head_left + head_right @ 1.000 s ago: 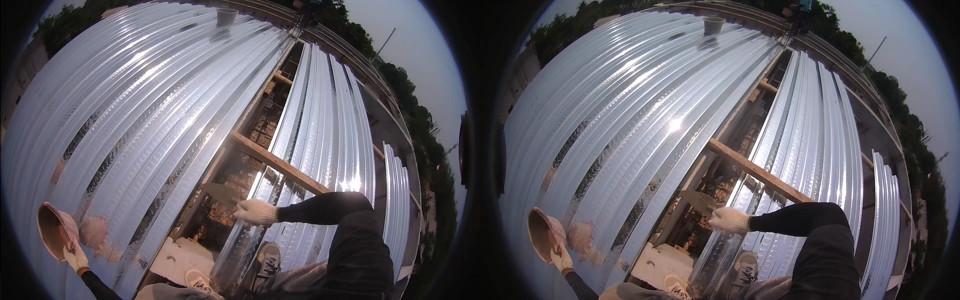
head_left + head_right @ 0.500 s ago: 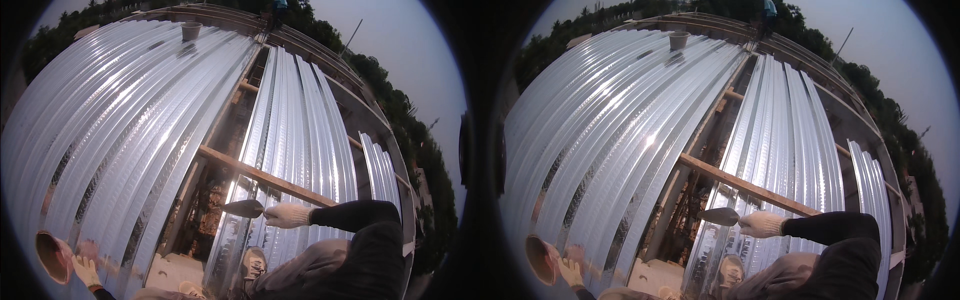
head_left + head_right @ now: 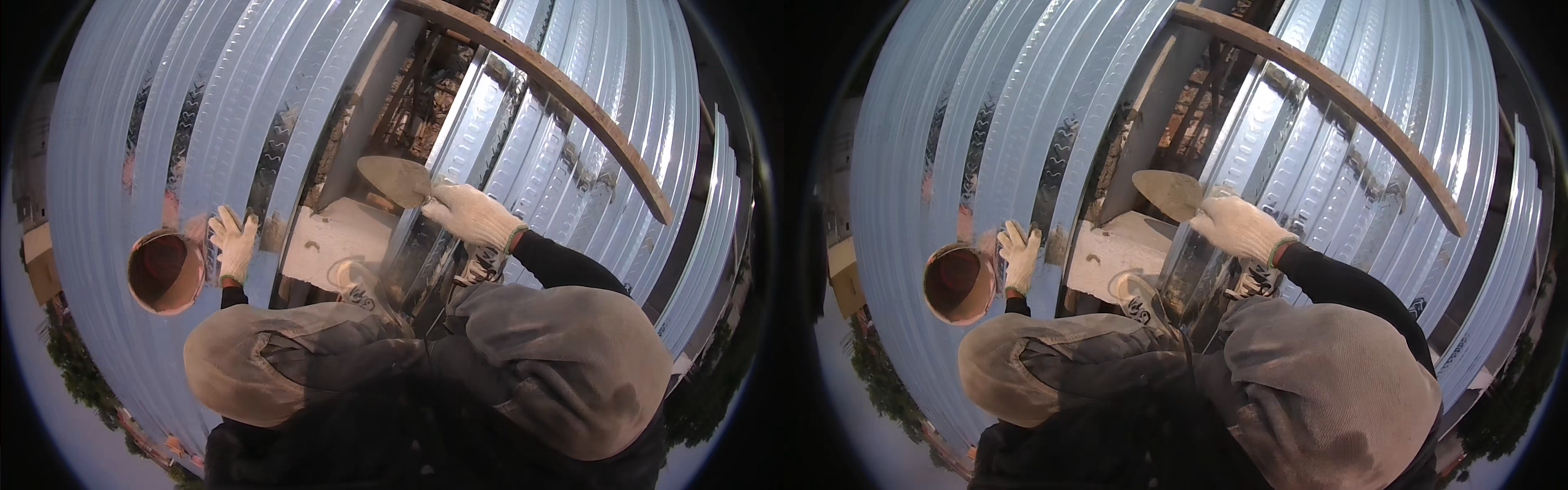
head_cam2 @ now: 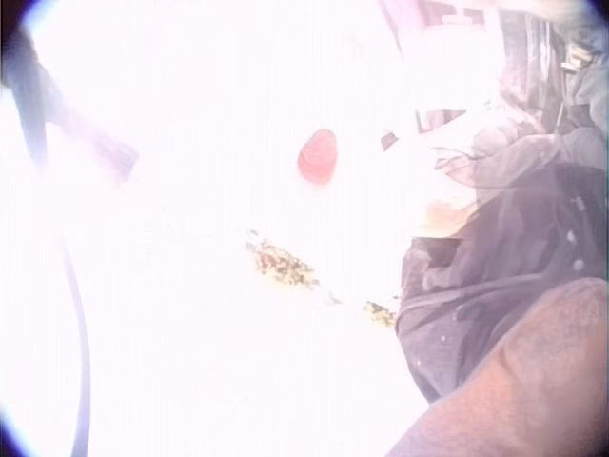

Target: The person scoops cement from a bucket using a trowel and applies it to the seams between metal roof panels. They smooth the cement along the joints and continue the process across multiple sections of the roof.

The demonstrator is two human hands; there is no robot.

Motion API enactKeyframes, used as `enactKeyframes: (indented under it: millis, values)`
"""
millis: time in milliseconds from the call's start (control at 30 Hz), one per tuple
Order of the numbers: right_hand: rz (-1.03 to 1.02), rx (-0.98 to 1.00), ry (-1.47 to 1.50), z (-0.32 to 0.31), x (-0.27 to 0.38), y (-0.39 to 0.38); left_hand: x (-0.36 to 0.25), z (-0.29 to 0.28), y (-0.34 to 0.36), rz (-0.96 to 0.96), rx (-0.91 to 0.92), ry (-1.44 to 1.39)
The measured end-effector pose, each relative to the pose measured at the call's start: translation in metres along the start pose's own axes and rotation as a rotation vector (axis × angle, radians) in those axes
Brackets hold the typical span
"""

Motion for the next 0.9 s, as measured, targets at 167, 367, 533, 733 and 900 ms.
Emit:
enactKeyframes:
  millis: [167, 367, 533, 733, 900]
  values:
    - [0.07, 0.083, 0.211, 0.007, 0.014, 0.035, 0.009, 0.004, 0.022, 0.079, 0.041, 0.046]
    - [0.055, 0.012, 0.795, -0.008, 0.02, 0.083, 0.018, -0.001, 0.027, 0.098, 0.093, 0.034]
    - [-0.037, 0.001, 0.406, -0.015, 0.009, 0.099, 0.0, -0.009, 0.015, 0.077, 0.167, -0.005]
    - [-0.186, 0.143, -0.063, 0.043, 0.018, 0.092, -0.008, 0.0, 0.035, 0.105, 0.186, 0.075]
    - [-0.38, 0.114, 0.011, 0.086, 0.023, 0.096, -0.01, -0.004, 0.037, 0.143, 0.196, 0.062]
Point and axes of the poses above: each hand's wrist, its own y-axis towards the middle knuckle, its own z-axis out of the palm, x = y × z, the point moved 4 cm from there along y, towards the middle knuckle, and after that the axes turned 12 degrees about x, right-handed, at the moved point
